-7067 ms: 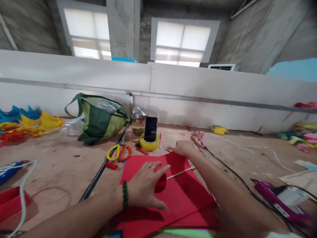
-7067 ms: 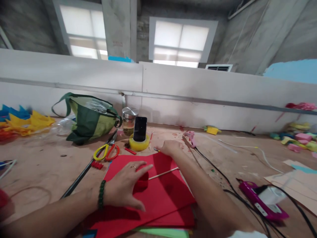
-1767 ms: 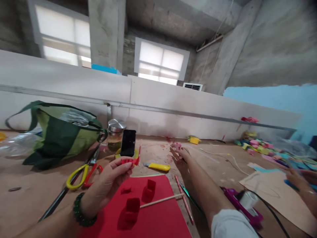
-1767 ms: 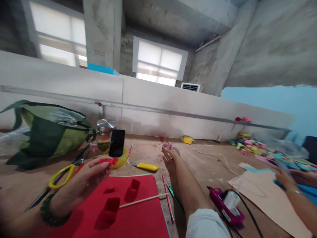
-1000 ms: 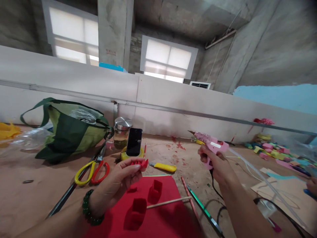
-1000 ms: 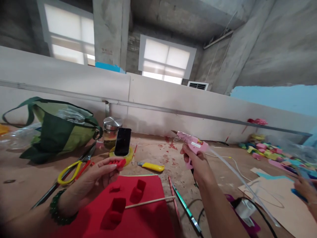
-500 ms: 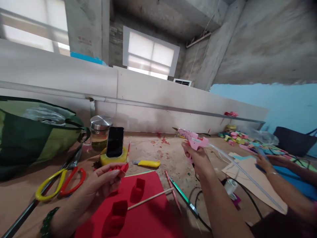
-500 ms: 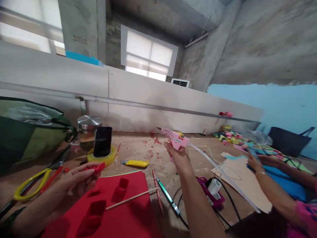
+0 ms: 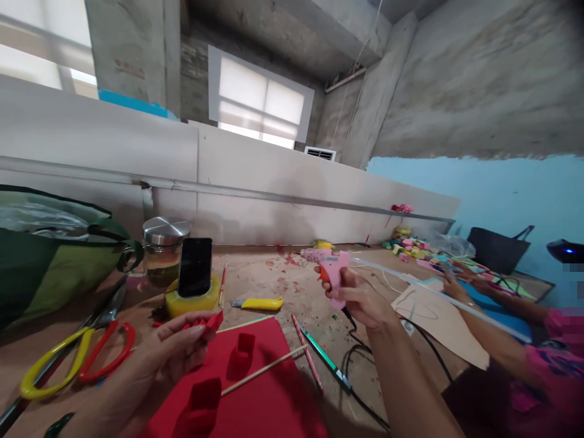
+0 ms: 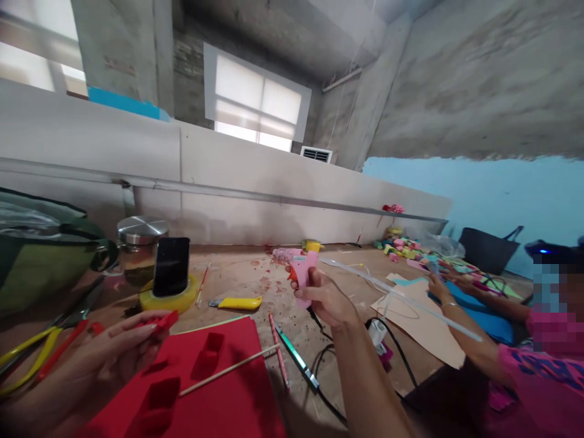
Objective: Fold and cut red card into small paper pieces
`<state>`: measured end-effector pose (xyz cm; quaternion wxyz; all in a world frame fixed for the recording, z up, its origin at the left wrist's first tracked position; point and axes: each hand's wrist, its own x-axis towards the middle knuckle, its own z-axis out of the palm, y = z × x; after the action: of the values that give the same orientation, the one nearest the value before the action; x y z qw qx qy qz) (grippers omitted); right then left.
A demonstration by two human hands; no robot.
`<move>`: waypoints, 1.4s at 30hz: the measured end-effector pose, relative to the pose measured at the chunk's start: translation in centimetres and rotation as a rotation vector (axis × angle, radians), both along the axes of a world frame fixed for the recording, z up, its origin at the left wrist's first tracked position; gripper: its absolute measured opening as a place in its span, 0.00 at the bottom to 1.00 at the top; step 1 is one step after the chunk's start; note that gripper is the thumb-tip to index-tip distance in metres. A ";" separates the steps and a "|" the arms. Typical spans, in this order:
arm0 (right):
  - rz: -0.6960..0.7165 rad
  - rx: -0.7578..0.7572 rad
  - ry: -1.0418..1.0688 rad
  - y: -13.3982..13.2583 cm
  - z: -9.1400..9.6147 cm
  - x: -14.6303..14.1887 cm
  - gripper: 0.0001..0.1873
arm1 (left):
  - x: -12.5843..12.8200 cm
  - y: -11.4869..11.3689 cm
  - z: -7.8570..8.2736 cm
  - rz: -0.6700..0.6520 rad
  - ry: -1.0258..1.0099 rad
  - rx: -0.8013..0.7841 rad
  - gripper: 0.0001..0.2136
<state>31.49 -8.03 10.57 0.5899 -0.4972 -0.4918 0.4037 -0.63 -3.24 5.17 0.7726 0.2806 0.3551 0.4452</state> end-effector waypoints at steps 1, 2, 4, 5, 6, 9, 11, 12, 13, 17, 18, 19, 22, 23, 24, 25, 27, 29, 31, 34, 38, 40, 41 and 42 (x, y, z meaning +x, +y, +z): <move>0.007 0.005 0.000 -0.2 -0.2 0.0 0.13 | -0.1 0.0 -0.2 -0.005 0.005 0.016 0.11; 0.011 0.013 0.001 -0.4 -0.4 0.1 0.15 | -0.1 0.0 -0.3 -0.016 0.007 0.027 0.10; 0.011 0.032 0.001 -0.6 -0.8 0.1 0.18 | -0.2 0.1 -0.5 -0.038 -0.001 0.044 0.10; 0.006 0.043 0.000 -0.7 -0.9 0.1 0.18 | -0.2 0.1 -0.6 -0.048 -0.010 0.048 0.09; -0.002 0.057 0.000 -0.7 -1.0 0.1 0.18 | -0.2 0.1 -0.6 -0.056 -0.020 0.051 0.09; -0.028 0.105 0.008 -0.7 -1.1 0.1 0.15 | -0.2 0.1 -0.6 -0.065 -0.039 0.062 0.09; -0.043 0.131 0.020 -0.7 -1.0 0.0 0.14 | -0.2 0.1 -0.7 -0.063 -0.041 0.066 0.10; -0.051 0.140 0.027 -0.8 -1.0 0.0 0.13 | -0.2 0.1 -0.8 -0.061 -0.040 0.068 0.09; -0.060 0.147 0.035 -0.8 -1.0 -0.1 0.13 | -0.2 0.1 -0.9 -0.061 -0.039 0.071 0.09; -0.092 0.172 0.070 -1.0 -1.1 -0.4 0.15 | -0.3 0.1 -1.3 -0.078 -0.039 0.085 0.09; -0.095 0.182 0.080 -1.0 -1.1 -0.5 0.15 | -0.3 0.2 -1.4 -0.083 -0.038 0.085 0.10; -0.099 0.192 0.091 -1.0 -1.2 -0.5 0.14 | -0.3 0.2 -1.5 -0.088 -0.036 0.086 0.10; -0.114 0.216 0.110 -1.0 -1.2 -0.4 0.12 | -0.3 0.2 -1.5 -0.106 -0.035 0.094 0.11; -0.124 0.219 0.110 -0.9 -1.3 -0.2 0.12 | -0.3 0.3 -1.5 -0.113 -0.037 0.099 0.11; -0.137 0.219 0.106 -0.7 -1.4 0.0 0.11 | -0.3 0.3 -1.5 -0.117 -0.041 0.104 0.11; -0.153 0.213 0.098 -0.5 -1.5 0.3 0.10 | -0.3 0.3 -1.5 -0.120 -0.043 0.106 0.11; -0.191 0.185 0.068 0.3 -1.8 1.0 0.10 | -0.4 0.3 -1.6 -0.113 -0.050 0.103 0.11; -0.228 0.130 0.022 1.6 -2.2 2.0 0.10 | -0.4 0.3 -1.7 -0.109 -0.057 0.097 0.11; -0.262 0.049 -0.037 3.4 -2.8 3.0 0.11 | -0.4 0.3 -1.7 -0.112 -0.061 0.097 0.12; -0.332 -0.081 -0.130 6.5 -4.1 4.5 0.13 | -0.3 0.5 -1.9 -0.111 -0.059 0.104 0.13; -0.429 -0.241 -0.240 10.0 -6.2 5.6 0.17 | -0.3 1.2 -2.3 -0.097 -0.073 0.160 0.12; -0.462 -0.309 -0.287 11.1 -7.2 5.6 0.17 | -0.3 1.8 -2.6 -0.063 -0.089 0.184 0.10; -0.476 -0.336 -0.310 11.5 -7.6 5.5 0.17 | -0.4 2.2 -2.7 -0.039 -0.097 0.191 0.10; -0.487 -0.358 -0.332 11.9 -7.9 5.4 0.17 | -0.5 2.6 -2.8 -0.012 -0.102 0.197 0.09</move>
<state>36.84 3.86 2.64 0.4840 -0.7547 -0.3693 0.2444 -1.11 -0.62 2.35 0.7612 0.3341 0.2680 0.4869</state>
